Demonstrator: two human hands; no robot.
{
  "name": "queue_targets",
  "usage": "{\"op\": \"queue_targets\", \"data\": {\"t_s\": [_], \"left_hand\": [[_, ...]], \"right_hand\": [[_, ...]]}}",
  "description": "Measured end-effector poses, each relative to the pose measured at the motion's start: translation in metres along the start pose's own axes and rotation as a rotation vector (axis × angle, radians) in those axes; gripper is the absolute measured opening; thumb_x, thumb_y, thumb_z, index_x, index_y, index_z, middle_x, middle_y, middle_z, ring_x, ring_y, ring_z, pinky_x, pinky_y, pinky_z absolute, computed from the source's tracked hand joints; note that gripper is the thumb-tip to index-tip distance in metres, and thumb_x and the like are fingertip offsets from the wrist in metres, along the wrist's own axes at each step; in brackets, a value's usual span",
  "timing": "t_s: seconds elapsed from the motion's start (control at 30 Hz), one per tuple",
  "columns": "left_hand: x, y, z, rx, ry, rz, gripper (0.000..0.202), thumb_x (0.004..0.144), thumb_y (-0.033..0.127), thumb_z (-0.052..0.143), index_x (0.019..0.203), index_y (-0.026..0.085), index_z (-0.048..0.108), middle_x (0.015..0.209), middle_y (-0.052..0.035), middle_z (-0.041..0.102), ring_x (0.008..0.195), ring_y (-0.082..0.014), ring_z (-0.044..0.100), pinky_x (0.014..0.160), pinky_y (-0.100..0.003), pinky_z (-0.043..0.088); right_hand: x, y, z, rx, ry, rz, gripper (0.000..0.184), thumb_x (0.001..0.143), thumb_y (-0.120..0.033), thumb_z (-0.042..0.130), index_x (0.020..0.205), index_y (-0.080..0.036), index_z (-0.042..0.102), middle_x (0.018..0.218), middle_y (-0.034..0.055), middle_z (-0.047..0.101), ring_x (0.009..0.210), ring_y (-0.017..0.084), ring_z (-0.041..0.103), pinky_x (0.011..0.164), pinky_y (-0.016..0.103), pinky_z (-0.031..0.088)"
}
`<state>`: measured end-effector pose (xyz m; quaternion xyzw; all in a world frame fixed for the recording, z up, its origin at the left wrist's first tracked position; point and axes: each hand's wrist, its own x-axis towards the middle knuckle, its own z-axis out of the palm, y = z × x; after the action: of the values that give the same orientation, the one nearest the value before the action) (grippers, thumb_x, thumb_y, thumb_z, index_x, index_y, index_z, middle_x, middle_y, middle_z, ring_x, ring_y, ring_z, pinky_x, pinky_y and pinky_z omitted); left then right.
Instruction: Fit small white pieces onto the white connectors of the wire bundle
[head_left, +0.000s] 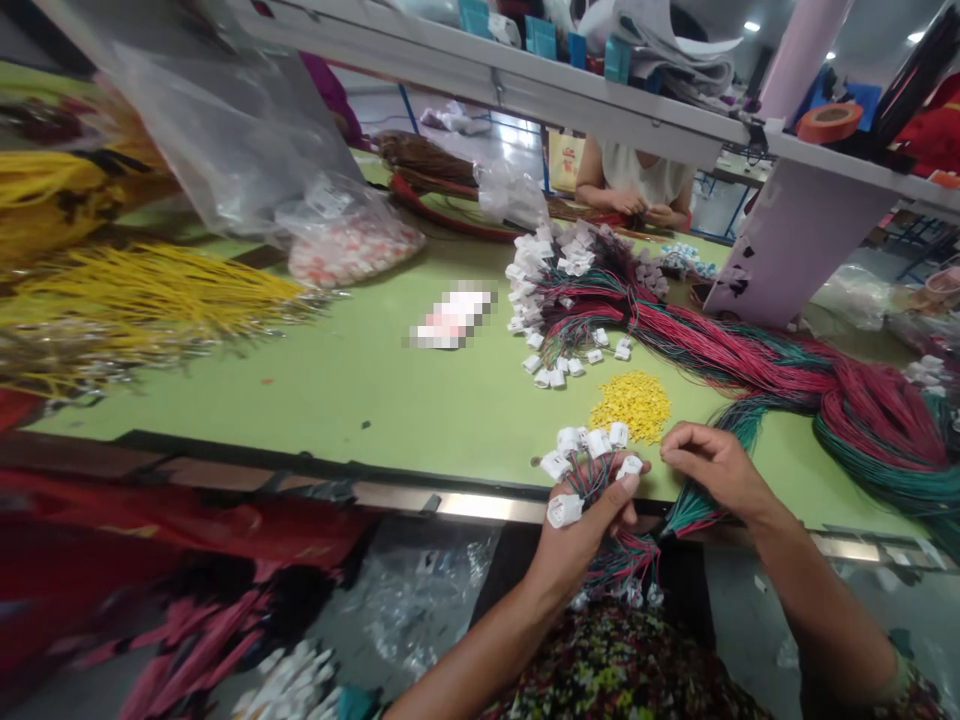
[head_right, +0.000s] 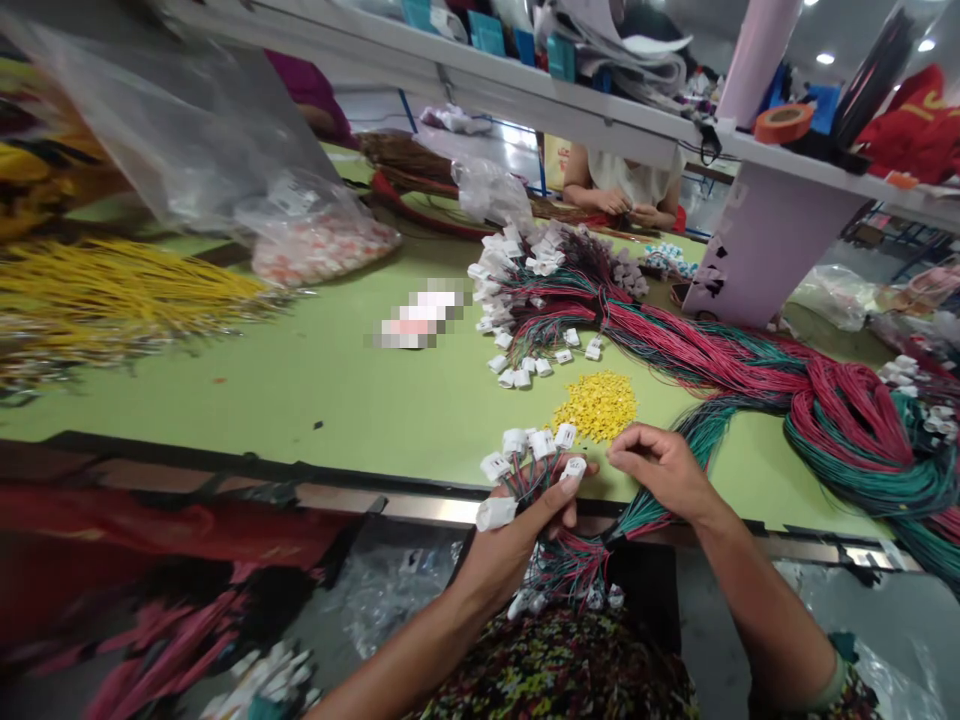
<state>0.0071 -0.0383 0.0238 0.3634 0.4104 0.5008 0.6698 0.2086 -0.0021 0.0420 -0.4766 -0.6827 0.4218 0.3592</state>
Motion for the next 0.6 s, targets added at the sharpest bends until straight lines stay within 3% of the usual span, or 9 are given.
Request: {"op": "queue_targets", "data": {"t_s": [0.13, 0.23, 0.4, 0.6], "left_hand": [[-0.001, -0.002, 0.001, -0.075, -0.017, -0.010, 0.033, 0.078, 0.046, 0.081, 0.097, 0.020, 0.076, 0.056, 0.0001, 0.066, 0.048, -0.0103, 0.053, 0.046, -0.022, 0.039], [-0.002, -0.003, 0.000, -0.104, -0.020, -0.027, 0.035, 0.074, 0.045, 0.085, 0.095, 0.019, 0.075, 0.062, -0.0021, 0.072, 0.049, -0.0096, 0.058, 0.050, -0.022, 0.047], [-0.001, -0.002, 0.003, -0.171, 0.013, -0.029, 0.035, 0.068, 0.040, 0.090, 0.091, 0.018, 0.074, 0.069, -0.0026, 0.075, 0.054, -0.0102, 0.064, 0.056, -0.023, 0.055], [-0.001, -0.003, 0.006, -0.169, 0.050, -0.015, 0.035, 0.067, 0.034, 0.090, 0.091, 0.017, 0.072, 0.064, -0.0001, 0.072, 0.055, -0.0110, 0.065, 0.053, -0.020, 0.053]], "right_hand": [[-0.009, -0.011, 0.019, 0.209, 0.053, -0.042, 0.022, 0.089, -0.041, 0.073, 0.083, -0.020, 0.071, 0.084, 0.0012, 0.064, 0.082, 0.016, 0.061, 0.077, 0.028, 0.049], [-0.011, -0.010, 0.029, 0.200, 0.118, -0.032, 0.024, 0.089, -0.043, 0.073, 0.082, -0.020, 0.070, 0.081, 0.0010, 0.062, 0.079, 0.016, 0.059, 0.073, 0.027, 0.048], [-0.013, -0.007, 0.036, 0.252, 0.109, -0.026, 0.022, 0.093, -0.041, 0.068, 0.086, -0.020, 0.068, 0.082, 0.0006, 0.061, 0.077, 0.015, 0.059, 0.072, 0.025, 0.049], [-0.016, -0.002, 0.043, 0.206, 0.188, -0.190, 0.010, 0.092, -0.030, 0.072, 0.086, -0.022, 0.068, 0.083, 0.0006, 0.062, 0.079, 0.015, 0.060, 0.072, 0.026, 0.049]]}}
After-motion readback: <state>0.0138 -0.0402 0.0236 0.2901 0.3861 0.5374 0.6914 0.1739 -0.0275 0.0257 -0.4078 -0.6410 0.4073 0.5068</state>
